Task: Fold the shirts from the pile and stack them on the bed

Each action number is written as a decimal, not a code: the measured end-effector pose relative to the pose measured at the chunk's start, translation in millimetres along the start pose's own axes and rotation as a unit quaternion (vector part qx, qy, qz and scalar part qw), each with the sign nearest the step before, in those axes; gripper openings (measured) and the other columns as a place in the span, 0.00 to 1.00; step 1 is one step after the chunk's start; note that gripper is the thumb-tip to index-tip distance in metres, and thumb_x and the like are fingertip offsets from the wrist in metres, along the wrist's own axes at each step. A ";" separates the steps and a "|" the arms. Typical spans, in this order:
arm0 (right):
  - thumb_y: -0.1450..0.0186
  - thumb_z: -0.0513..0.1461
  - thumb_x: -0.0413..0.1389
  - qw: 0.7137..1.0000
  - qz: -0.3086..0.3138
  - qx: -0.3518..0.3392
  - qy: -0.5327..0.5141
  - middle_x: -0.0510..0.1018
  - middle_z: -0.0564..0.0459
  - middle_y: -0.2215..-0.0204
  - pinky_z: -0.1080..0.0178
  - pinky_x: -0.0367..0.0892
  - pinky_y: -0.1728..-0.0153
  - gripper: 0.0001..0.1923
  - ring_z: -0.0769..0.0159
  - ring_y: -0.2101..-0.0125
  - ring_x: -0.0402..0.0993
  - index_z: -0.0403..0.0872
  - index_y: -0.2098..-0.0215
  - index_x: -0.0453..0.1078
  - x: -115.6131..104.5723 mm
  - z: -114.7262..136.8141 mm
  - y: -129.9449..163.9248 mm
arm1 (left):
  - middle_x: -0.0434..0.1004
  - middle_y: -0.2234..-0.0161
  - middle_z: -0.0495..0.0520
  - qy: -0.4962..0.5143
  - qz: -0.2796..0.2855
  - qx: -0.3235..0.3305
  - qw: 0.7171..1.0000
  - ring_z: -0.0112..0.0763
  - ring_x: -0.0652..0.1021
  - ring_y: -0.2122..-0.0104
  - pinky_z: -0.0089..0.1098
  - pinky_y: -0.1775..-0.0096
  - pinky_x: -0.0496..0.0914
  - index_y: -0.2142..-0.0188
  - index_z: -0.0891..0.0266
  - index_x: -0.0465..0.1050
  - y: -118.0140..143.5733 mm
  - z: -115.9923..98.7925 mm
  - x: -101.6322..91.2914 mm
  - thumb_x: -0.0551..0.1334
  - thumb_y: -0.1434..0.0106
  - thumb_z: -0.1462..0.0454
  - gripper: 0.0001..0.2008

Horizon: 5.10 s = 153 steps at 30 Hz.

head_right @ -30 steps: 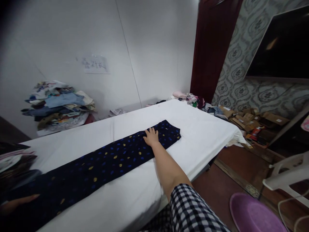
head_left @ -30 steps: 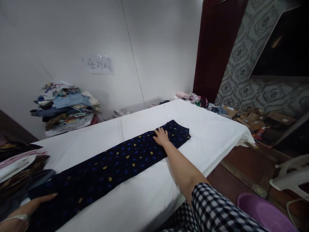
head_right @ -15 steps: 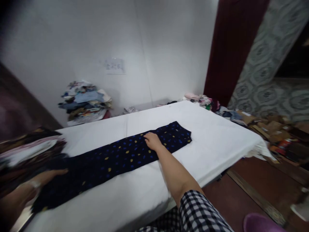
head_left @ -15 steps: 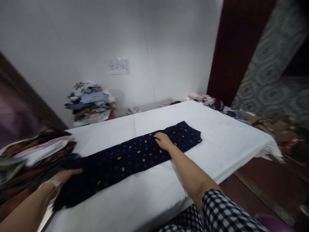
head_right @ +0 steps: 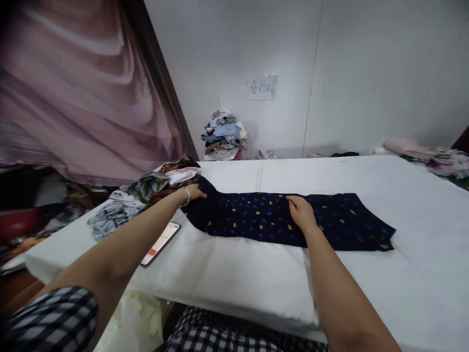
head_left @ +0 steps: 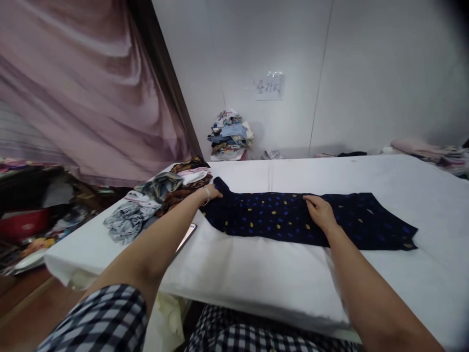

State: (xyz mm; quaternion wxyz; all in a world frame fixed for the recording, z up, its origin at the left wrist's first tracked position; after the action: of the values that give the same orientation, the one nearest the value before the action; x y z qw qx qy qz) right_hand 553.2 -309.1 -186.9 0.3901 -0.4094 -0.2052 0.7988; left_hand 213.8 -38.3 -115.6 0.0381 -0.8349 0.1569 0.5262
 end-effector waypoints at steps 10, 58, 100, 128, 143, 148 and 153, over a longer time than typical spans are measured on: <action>0.38 0.43 0.49 1.000 -0.013 0.016 -0.016 0.82 0.49 0.62 0.52 0.72 0.53 0.16 0.58 0.60 0.78 0.49 0.62 0.77 -6.9 -1.5 -0.9 | 0.79 0.59 0.58 0.079 0.062 0.077 0.992 0.32 0.79 0.64 0.28 0.63 0.71 0.53 0.63 0.72 10.7 -80.6 78.2 0.60 0.39 0.53 0.19; 0.43 0.41 0.61 0.863 0.221 0.245 -0.383 0.67 0.51 0.40 0.51 0.57 0.40 0.31 0.58 0.41 0.62 0.54 0.41 0.65 151.7 165.9 87.2 | 0.78 0.76 0.53 0.203 0.063 -0.028 0.977 0.38 0.79 0.70 0.31 0.70 0.71 0.78 0.61 0.69 43.4 47.2 97.1 0.70 0.54 0.63 0.10; 0.48 0.33 0.57 0.889 0.003 0.379 -0.258 0.73 0.51 0.46 0.55 0.63 0.44 0.35 0.60 0.45 0.68 0.51 0.42 0.65 -4.8 -11.2 70.9 | 0.48 0.32 0.61 0.010 0.039 0.350 0.936 0.47 0.48 0.33 0.48 0.38 0.53 0.37 0.61 0.57 148.7 -130.2 196.1 0.51 0.35 0.49 0.32; 0.50 0.35 0.59 0.901 -0.066 0.392 -0.175 0.75 0.49 0.49 0.51 0.59 0.41 0.26 0.54 0.43 0.65 0.51 0.51 0.73 -51.4 -36.7 70.1 | 0.50 0.33 0.59 -0.015 0.041 0.402 0.915 0.45 0.50 0.33 0.51 0.38 0.51 0.38 0.59 0.60 150.1 -137.3 197.7 0.50 0.34 0.49 0.29; 0.49 0.34 0.59 0.920 -0.017 0.382 -0.083 0.78 0.50 0.56 0.51 0.62 0.45 0.23 0.57 0.52 0.72 0.50 0.53 0.74 -64.0 -47.7 76.1 | 0.58 0.36 0.56 -0.026 0.102 0.418 0.902 0.44 0.54 0.34 0.52 0.38 0.50 0.43 0.56 0.67 142.5 -149.5 209.1 0.50 0.34 0.49 0.25; 0.44 0.41 0.58 0.907 -0.069 0.405 -0.091 0.77 0.51 0.59 0.54 0.73 0.63 0.27 0.62 0.68 0.76 0.51 0.46 0.67 -114.8 -24.0 106.4 | 0.60 0.37 0.57 -0.017 0.054 0.411 0.910 0.42 0.58 0.36 0.45 0.37 0.52 0.44 0.59 0.68 105.6 -153.9 184.5 0.51 0.35 0.51 0.25; 0.46 0.40 0.64 0.773 -0.079 0.564 -0.281 0.78 0.43 0.59 0.59 0.74 0.72 0.26 0.59 0.68 0.78 0.45 0.50 0.64 -126.7 -12.7 170.3 | 0.60 0.37 0.61 -0.063 0.028 0.416 0.907 0.45 0.59 0.37 0.47 0.39 0.53 0.42 0.61 0.65 59.7 -190.2 177.4 0.52 0.36 0.52 0.26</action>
State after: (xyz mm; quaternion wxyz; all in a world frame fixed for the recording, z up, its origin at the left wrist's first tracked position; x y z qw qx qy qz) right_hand 531.7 -513.3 -242.0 0.5375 0.1444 0.1499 0.8171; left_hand 431.1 -177.8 -183.3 0.3771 -0.7035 0.3823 0.4656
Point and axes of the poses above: each hand's wrist, its own y-axis away from the middle knuckle, its own x-axis out of the palm, z = x × y, the point moved 10 cm from there along -y, towards the middle knuckle
